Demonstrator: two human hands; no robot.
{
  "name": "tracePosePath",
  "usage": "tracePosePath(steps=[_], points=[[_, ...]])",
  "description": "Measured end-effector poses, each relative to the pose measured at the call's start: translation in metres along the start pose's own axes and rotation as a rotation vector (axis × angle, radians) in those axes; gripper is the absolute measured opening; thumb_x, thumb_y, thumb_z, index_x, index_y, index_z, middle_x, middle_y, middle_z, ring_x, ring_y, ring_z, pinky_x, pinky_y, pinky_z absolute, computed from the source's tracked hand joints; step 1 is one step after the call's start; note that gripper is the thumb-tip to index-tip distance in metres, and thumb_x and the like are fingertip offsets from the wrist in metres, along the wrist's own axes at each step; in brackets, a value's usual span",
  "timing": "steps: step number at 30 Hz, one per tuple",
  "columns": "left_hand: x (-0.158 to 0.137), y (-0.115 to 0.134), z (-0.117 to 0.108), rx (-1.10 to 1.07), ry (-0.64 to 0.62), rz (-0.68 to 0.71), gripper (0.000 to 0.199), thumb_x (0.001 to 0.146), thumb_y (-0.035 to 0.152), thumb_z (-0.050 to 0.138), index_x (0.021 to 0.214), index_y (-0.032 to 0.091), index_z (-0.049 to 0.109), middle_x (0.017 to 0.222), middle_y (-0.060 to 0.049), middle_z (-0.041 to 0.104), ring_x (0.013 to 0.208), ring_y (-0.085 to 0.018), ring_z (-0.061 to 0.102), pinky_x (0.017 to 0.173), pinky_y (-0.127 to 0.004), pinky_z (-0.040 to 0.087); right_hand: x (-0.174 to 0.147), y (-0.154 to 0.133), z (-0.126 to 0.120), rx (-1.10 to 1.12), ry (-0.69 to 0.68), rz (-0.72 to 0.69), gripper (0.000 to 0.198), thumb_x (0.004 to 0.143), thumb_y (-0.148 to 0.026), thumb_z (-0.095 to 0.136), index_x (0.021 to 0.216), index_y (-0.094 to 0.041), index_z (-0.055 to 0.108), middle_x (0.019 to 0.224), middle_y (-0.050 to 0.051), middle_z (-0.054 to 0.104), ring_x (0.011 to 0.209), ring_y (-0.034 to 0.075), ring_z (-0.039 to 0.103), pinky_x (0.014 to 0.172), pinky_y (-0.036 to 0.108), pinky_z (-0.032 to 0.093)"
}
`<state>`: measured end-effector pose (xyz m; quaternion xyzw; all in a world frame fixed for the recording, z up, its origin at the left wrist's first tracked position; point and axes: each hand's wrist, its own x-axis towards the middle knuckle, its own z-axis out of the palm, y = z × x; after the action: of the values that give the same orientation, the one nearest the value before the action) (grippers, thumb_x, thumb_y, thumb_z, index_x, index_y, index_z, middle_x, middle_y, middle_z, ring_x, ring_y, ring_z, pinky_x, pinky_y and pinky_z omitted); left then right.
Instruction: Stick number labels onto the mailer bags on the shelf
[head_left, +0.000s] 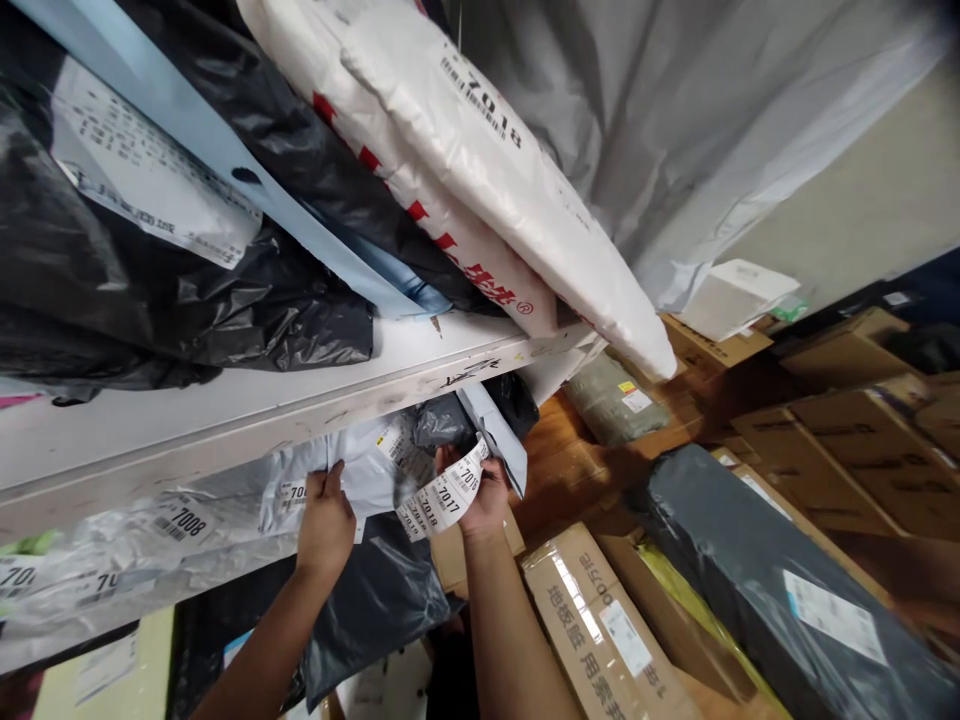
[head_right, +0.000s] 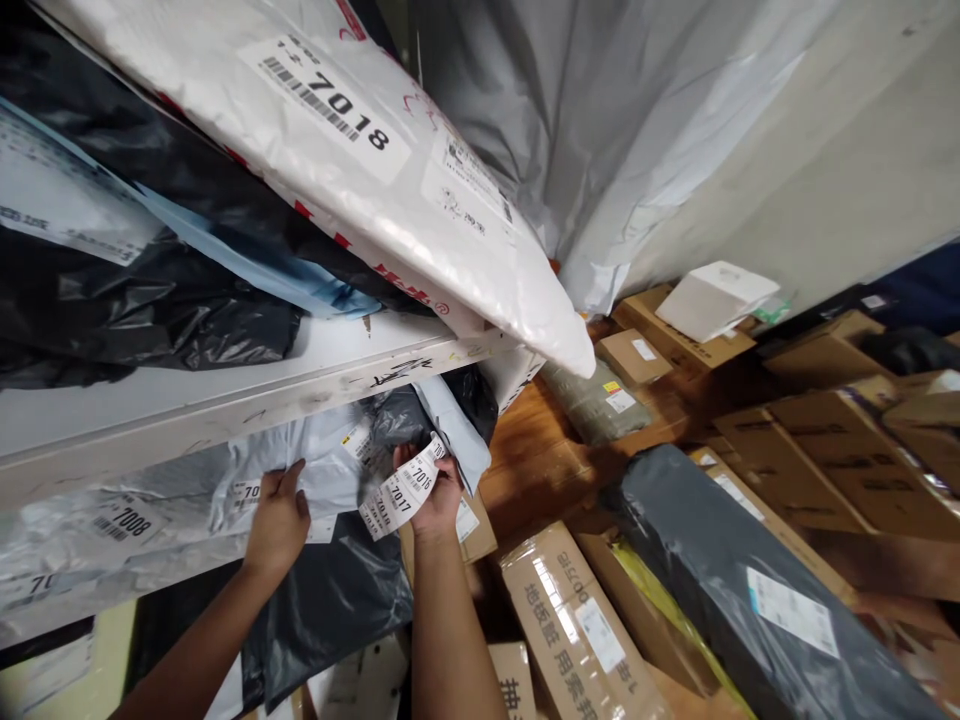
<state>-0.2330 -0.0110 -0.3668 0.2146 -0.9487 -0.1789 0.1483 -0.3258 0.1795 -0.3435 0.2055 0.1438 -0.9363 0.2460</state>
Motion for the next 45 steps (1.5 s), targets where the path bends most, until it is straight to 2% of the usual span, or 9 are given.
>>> tracePosePath(steps=[7, 12, 16, 19, 22, 27, 31, 39, 45], points=[[0.001, -0.001, 0.003, 0.015, 0.008, 0.003, 0.043, 0.080, 0.004, 0.037, 0.121, 0.003, 0.050, 0.100, -0.014, 0.048, 0.085, -0.022, 0.056, 0.081, -0.036, 0.053, -0.002, 0.002, 0.000, -0.014, 0.010, -0.022, 0.023, 0.056, -0.022, 0.053, 0.075, -0.023, 0.066, 0.075, 0.000, 0.071, 0.091, 0.022, 0.063, 0.093, 0.048, 0.047], [-0.001, 0.002, -0.001, 0.040, 0.001, 0.021, 0.044, 0.079, 0.003, 0.037, 0.121, -0.002, 0.050, 0.099, -0.015, 0.047, 0.086, -0.022, 0.054, 0.084, -0.036, 0.052, -0.001, 0.002, -0.001, -0.069, 0.016, -0.033, 0.022, 0.057, -0.024, 0.053, 0.075, -0.024, 0.065, 0.077, -0.002, 0.072, 0.088, 0.019, 0.064, 0.090, 0.040, 0.049], [-0.009, 0.021, -0.019, 0.081, 0.016, 0.050, 0.045, 0.083, 0.012, 0.040, 0.127, 0.010, 0.051, 0.112, -0.020, 0.047, 0.099, -0.030, 0.049, 0.092, -0.053, 0.044, 0.000, 0.009, -0.006, -0.230, 0.034, 0.047, 0.018, 0.061, -0.024, 0.057, 0.076, -0.019, 0.065, 0.070, 0.000, 0.071, 0.077, 0.020, 0.065, 0.081, 0.038, 0.053], [-0.010, 0.032, -0.028, -0.283, -0.132, 0.006, 0.037, 0.087, 0.032, 0.040, 0.115, 0.018, 0.061, 0.122, -0.014, 0.053, 0.116, -0.030, 0.045, 0.106, -0.053, 0.031, -0.007, 0.020, -0.011, -0.391, 0.042, 0.155, 0.021, 0.059, -0.020, 0.066, 0.078, -0.012, 0.066, 0.065, 0.003, 0.069, 0.068, 0.021, 0.065, 0.073, 0.037, 0.054], [-0.004, 0.029, -0.023, -0.636, -0.349, -0.202, 0.046, 0.086, 0.047, 0.033, 0.107, 0.018, 0.062, 0.114, -0.012, 0.063, 0.111, -0.024, 0.056, 0.104, -0.043, 0.038, -0.020, 0.031, -0.012, -0.507, 0.020, 0.197, 0.026, 0.055, -0.019, 0.073, 0.078, -0.011, 0.066, 0.063, 0.003, 0.068, 0.064, 0.021, 0.065, 0.068, 0.034, 0.053], [0.005, 0.012, -0.012, -0.714, -0.504, -0.465, 0.055, 0.076, 0.063, 0.037, 0.082, 0.014, 0.062, 0.084, -0.014, 0.071, 0.079, -0.026, 0.068, 0.075, -0.042, 0.055, -0.033, 0.044, -0.013, -0.637, -0.019, 0.191, 0.024, 0.057, -0.025, 0.076, 0.074, -0.013, 0.067, 0.059, 0.000, 0.067, 0.056, 0.016, 0.061, 0.059, 0.027, 0.047], [0.005, 0.010, -0.016, -0.814, -0.619, -0.536, 0.052, 0.076, 0.061, 0.045, 0.087, 0.013, 0.065, 0.087, -0.014, 0.072, 0.081, -0.023, 0.069, 0.074, -0.037, 0.056, -0.033, 0.052, -0.019, -0.712, -0.026, 0.201, 0.025, 0.057, -0.030, 0.077, 0.073, -0.013, 0.068, 0.056, -0.001, 0.065, 0.051, 0.014, 0.057, 0.056, 0.026, 0.042], [0.019, 0.009, -0.026, -0.842, -0.741, -0.400, 0.056, 0.077, 0.048, 0.042, 0.119, 0.016, 0.059, 0.124, -0.012, 0.061, 0.114, -0.023, 0.058, 0.094, -0.038, 0.048, -0.035, 0.086, -0.039, -0.853, -0.134, 0.245, 0.032, 0.045, -0.031, 0.085, 0.067, -0.013, 0.070, 0.056, 0.000, 0.064, 0.051, 0.013, 0.053, 0.056, 0.027, 0.039], [0.036, -0.001, -0.045, -0.581, -0.795, -0.112, 0.056, 0.070, 0.022, 0.048, 0.125, 0.016, 0.055, 0.120, -0.010, 0.064, 0.107, -0.023, 0.061, 0.098, -0.037, 0.043, -0.013, 0.124, -0.034, -0.759, -0.185, -0.003, 0.038, 0.062, -0.049, 0.073, 0.090, -0.023, 0.066, 0.072, -0.003, 0.066, 0.064, 0.015, 0.056, 0.068, 0.030, 0.043]])
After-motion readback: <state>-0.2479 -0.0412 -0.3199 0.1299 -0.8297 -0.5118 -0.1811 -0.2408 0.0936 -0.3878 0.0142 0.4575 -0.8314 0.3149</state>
